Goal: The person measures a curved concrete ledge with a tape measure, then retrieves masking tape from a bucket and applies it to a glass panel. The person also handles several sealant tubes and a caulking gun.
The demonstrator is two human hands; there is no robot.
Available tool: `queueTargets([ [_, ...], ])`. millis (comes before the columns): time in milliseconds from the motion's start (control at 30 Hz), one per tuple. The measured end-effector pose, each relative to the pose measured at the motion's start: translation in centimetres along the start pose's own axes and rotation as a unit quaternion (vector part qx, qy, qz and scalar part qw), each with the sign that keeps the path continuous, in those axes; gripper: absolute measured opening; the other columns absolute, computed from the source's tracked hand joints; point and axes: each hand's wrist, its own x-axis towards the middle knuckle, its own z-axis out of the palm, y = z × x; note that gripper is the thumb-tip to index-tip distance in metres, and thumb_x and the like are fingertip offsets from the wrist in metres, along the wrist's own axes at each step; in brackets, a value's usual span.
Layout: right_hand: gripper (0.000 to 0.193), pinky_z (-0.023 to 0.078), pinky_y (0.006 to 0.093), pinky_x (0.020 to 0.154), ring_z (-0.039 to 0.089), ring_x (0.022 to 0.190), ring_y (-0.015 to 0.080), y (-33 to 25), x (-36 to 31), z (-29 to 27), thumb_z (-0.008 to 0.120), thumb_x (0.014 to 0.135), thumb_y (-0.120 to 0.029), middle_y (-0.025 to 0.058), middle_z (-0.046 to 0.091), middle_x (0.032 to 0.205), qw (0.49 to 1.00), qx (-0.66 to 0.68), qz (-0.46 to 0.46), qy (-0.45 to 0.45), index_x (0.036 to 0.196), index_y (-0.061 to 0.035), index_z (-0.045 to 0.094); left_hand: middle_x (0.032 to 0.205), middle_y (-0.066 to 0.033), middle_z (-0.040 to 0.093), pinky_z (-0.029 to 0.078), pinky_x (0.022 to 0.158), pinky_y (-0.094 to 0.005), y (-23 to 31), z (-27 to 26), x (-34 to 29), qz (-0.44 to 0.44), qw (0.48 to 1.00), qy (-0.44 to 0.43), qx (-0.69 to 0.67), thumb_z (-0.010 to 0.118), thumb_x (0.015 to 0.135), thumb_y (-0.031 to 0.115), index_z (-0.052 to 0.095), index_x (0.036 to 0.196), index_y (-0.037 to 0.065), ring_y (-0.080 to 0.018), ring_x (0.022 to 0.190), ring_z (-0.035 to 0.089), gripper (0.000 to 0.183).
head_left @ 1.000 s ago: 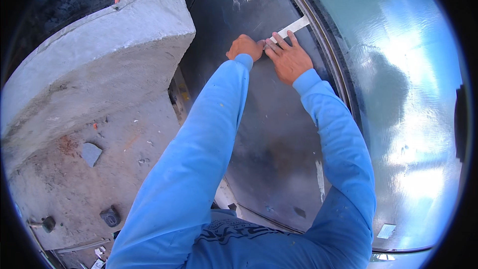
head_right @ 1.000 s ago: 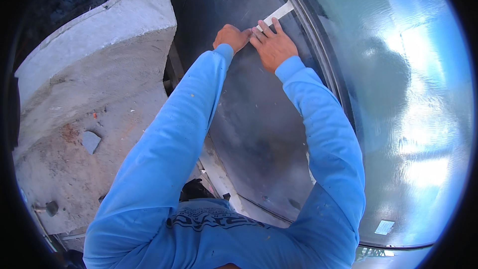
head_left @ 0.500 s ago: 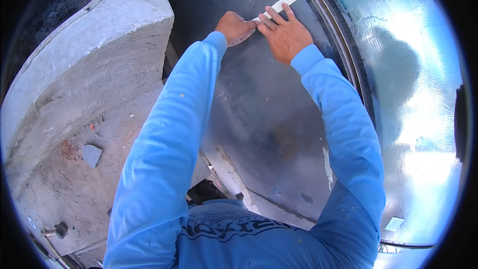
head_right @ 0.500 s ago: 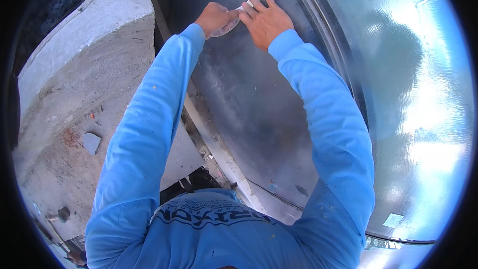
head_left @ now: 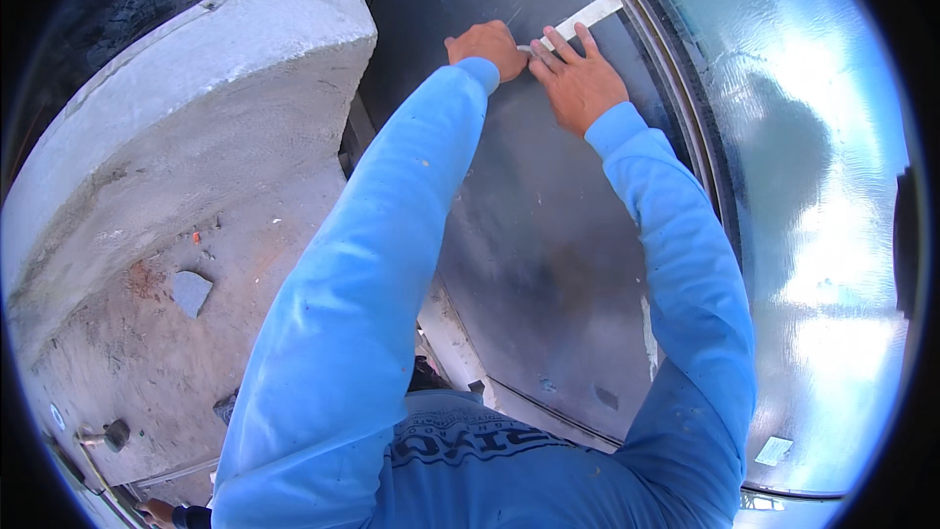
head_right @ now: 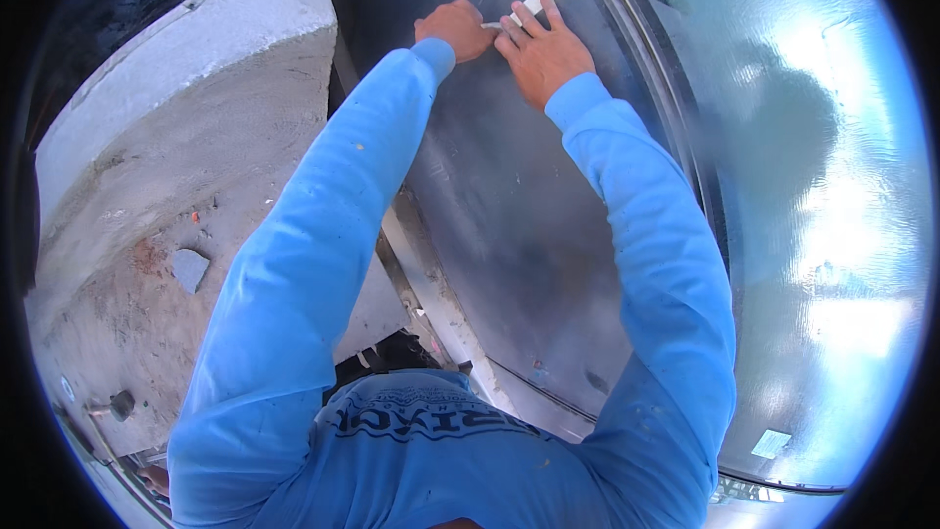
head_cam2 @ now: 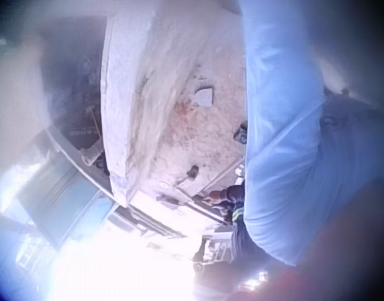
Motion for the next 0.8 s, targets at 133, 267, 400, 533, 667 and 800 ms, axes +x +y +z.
queueTargets([
  [133,0.047,0.009,0.0513,0.12,0.017,0.148,0.0219,0.2,-0.2,-0.5,0.044,0.096,-0.023,0.0018,0.033,0.155,1.0,-0.011,-0.008,-0.015,0.142,-0.0144,0.042,0.116,-0.0135,0.067,0.043,0.097,-0.0466,-0.1,0.0,0.6,-0.031,0.999,-0.019,-0.02,0.065,0.083,0.05,0.07,0.111,0.007,-0.0306,0.11,0.063,0.051],
  [267,0.047,0.01,0.0508,0.12,0.02,0.147,0.0221,0.3,-0.1,-0.8,0.044,0.095,-0.022,0.0027,0.036,0.154,1.0,0.015,-0.01,0.004,0.141,-0.0138,0.043,0.111,-0.0143,0.069,0.042,0.099,-0.0436,-1.7,1.2,0.2,-0.045,0.994,-0.012,-0.101,0.069,0.081,0.053,0.07,0.107,0.006,-0.0292,0.11,0.063,0.053],
  [400,0.044,0.013,0.0479,0.12,0.028,0.144,0.0217,0.4,-0.5,-0.6,0.048,0.093,-0.019,0.0064,0.04,0.151,0.997,0.064,-0.003,0.052,0.136,-0.0103,0.048,0.087,-0.0162,0.071,0.048,0.084,-0.0394,-3.7,1.4,0.2,-0.026,0.965,-0.075,-0.248,0.069,0.081,0.058,0.075,0.082,0.003,-0.0289,0.09,0.068,0.055],
  [533,0.037,0.017,0.0479,0.119,0.038,0.139,0.022,0.3,-0.4,-0.1,0.047,0.091,-0.012,0.0106,0.051,0.142,0.983,0.125,0.006,0.13,0.126,-0.0056,0.055,0.086,-0.0163,0.071,0.049,0.077,-0.0383,-4.1,2.3,0.3,-0.026,0.958,-0.07,-0.277,0.067,0.082,0.059,0.075,0.084,0.002,-0.0279,0.084,0.068,0.057],
  [667,0.029,0.024,0.0466,0.115,0.047,0.132,0.0214,0.4,-0.3,0.7,0.051,0.09,-0.012,0.0103,0.061,0.129,0.976,0.142,0.009,0.167,0.118,-0.0066,0.059,0.084,-0.0164,0.071,0.049,0.078,-0.0382,-3.5,1.7,-0.4,-0.029,0.955,-0.067,-0.287,0.064,0.084,0.057,0.075,0.084,0.001,-0.0284,0.081,0.067,0.057],
  [800,0.019,0.036,0.0432,0.1,0.057,0.116,0.0202,0.8,0.8,0.1,0.059,0.087,-0.014,0.0068,0.068,0.112,0.962,0.161,0.035,0.219,0.105,-0.0095,0.065,0.083,-0.0163,0.071,0.049,0.078,-0.0373,-3.7,1.6,0.1,-0.043,0.941,-0.063,-0.331,0.064,0.084,0.053,0.075,0.083,0.001,-0.0275,0.08,0.067,0.053],
])
